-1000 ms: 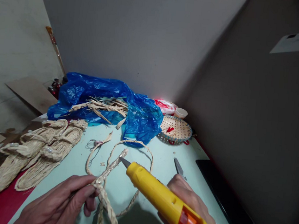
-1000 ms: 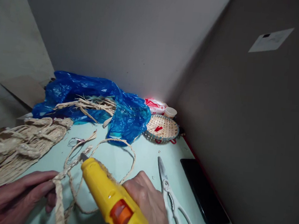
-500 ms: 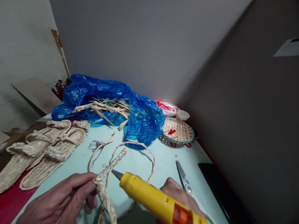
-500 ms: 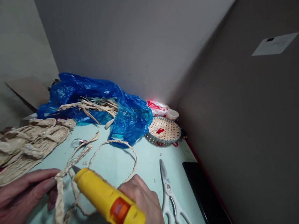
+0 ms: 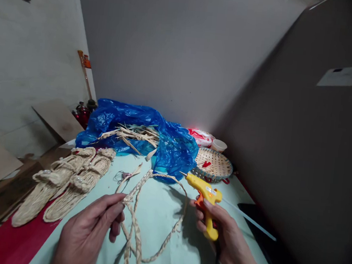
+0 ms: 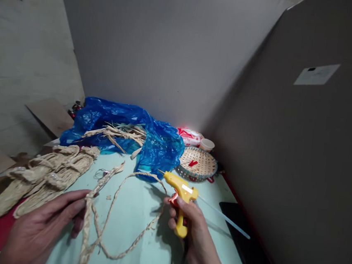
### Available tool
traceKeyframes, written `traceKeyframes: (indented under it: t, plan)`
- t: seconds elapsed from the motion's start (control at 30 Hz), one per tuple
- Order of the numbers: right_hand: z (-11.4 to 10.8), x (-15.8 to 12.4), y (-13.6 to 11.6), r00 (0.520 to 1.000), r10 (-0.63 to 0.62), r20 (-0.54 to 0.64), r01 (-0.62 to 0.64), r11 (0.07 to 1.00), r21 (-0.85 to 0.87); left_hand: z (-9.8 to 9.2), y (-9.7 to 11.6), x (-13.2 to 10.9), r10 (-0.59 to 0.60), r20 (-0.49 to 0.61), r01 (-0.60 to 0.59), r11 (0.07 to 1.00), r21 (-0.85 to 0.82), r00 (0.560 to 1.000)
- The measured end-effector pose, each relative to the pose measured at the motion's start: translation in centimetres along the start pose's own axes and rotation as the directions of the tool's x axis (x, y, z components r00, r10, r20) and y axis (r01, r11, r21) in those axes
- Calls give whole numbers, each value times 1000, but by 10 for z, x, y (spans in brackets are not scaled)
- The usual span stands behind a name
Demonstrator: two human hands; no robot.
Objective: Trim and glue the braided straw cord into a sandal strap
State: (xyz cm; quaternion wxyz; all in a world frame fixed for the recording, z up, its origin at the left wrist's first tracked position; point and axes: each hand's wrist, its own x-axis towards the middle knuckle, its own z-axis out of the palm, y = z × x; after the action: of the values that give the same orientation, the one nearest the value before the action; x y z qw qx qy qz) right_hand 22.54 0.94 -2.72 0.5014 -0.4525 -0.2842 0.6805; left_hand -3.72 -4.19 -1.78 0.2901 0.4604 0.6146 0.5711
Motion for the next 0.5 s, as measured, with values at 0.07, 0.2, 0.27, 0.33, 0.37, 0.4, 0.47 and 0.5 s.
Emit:
traceKeyframes:
  t: [0.07,0.2,0.27,0.33,0.37,0.4,0.47,0.5]
  plan:
    - [-7,0,0,998,25,-61,-30,996,-83,0,-2,-2,-56,70,61,995,-75,996]
    - [-23,3,1,993,95,-76,-108,976,-187,2,3,-9,-135,24,137,984,-111,991]
    - [-27,3,1,994,93,-59,-104,967,-233,4,7,-13,-144,29,146,981,-129,989]
    - [-26,2,1,996,80,-34,-86,953,-290,5,9,-14,-154,52,160,975,-151,987]
    - [-24,1,1,996,81,-21,-84,944,-319,5,9,-14,-165,58,173,972,-157,985]
    - [-22,-1,1,996,89,-6,-85,932,-353,6,8,-14,-165,57,172,974,-146,985]
    - [-18,-2,0,995,101,14,-84,887,-455,6,6,-12,-114,48,118,989,-85,992]
    - [-18,-1,-1,995,99,19,-75,853,-516,6,4,-11,-68,46,70,996,-47,997]
